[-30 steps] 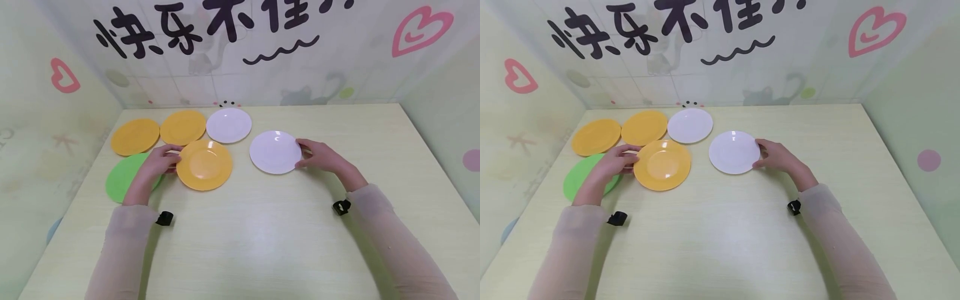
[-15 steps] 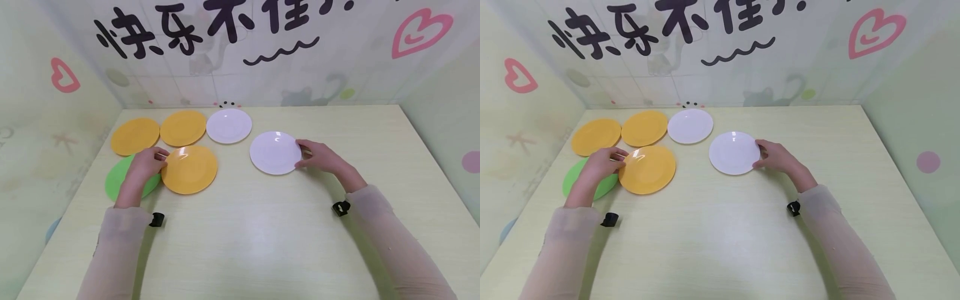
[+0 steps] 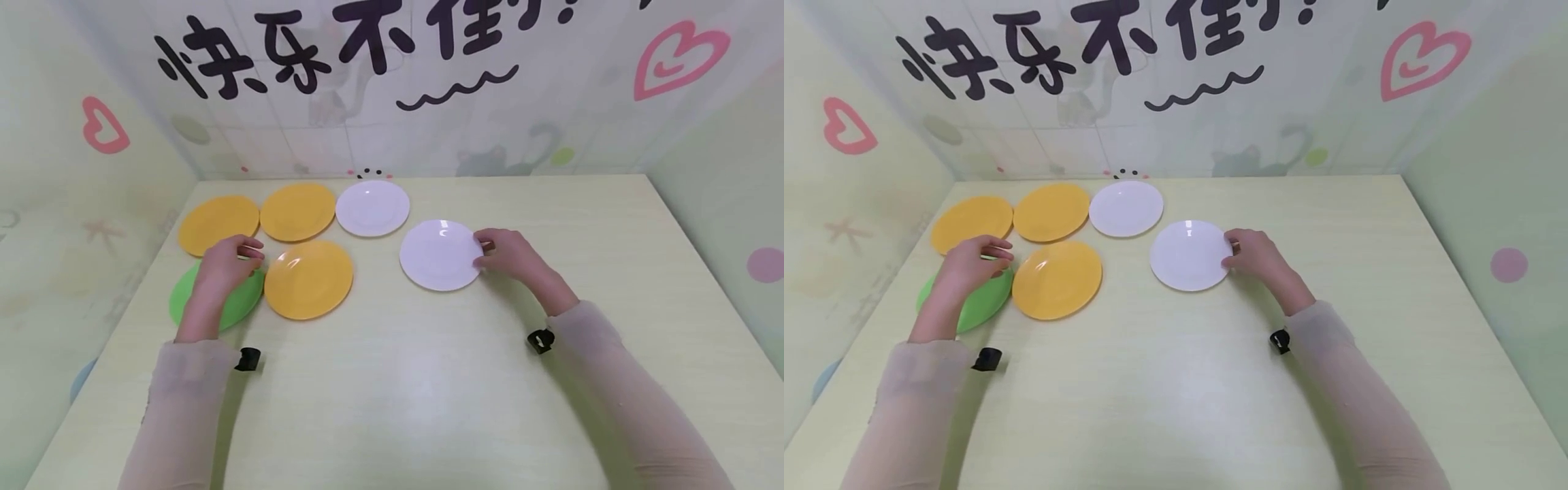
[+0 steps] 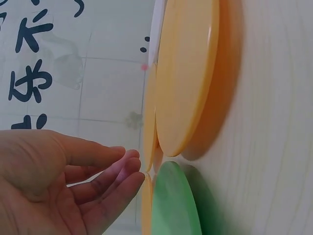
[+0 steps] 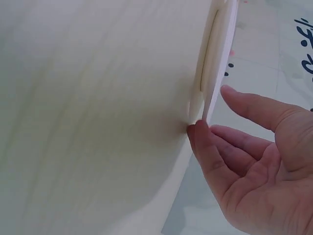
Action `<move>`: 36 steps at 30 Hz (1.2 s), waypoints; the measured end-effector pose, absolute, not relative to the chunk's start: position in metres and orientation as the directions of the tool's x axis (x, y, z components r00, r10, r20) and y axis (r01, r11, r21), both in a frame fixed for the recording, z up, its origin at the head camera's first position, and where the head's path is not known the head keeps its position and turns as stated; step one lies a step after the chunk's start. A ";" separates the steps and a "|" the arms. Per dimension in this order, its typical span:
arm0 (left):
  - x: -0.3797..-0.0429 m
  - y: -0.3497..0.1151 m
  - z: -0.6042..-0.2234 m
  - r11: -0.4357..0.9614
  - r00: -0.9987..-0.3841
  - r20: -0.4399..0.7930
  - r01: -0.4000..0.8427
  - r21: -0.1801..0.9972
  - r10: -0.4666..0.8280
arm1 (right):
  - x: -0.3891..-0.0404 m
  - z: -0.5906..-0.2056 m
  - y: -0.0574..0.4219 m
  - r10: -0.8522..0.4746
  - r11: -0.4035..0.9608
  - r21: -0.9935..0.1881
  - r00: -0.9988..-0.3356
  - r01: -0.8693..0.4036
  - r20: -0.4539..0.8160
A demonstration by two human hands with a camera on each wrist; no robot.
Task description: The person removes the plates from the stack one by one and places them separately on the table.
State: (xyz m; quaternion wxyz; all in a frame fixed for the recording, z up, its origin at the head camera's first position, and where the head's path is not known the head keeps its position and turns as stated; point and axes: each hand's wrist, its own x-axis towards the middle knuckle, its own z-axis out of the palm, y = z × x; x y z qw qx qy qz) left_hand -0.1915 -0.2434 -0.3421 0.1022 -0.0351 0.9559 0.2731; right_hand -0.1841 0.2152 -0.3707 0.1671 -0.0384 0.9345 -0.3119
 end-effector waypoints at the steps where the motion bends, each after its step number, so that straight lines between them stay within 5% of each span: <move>1: -0.192 -0.243 -0.342 0.849 -0.977 -0.212 -0.124 0.514 -0.015 | -0.185 -0.370 0.213 -0.175 0.801 -0.598 -0.942 0.033 -0.286; 36: -0.206 -0.194 -0.328 0.794 -0.991 -0.135 -0.076 0.603 0.008 | -0.176 -0.362 0.167 -0.248 0.757 -0.652 -0.906 0.039 -0.342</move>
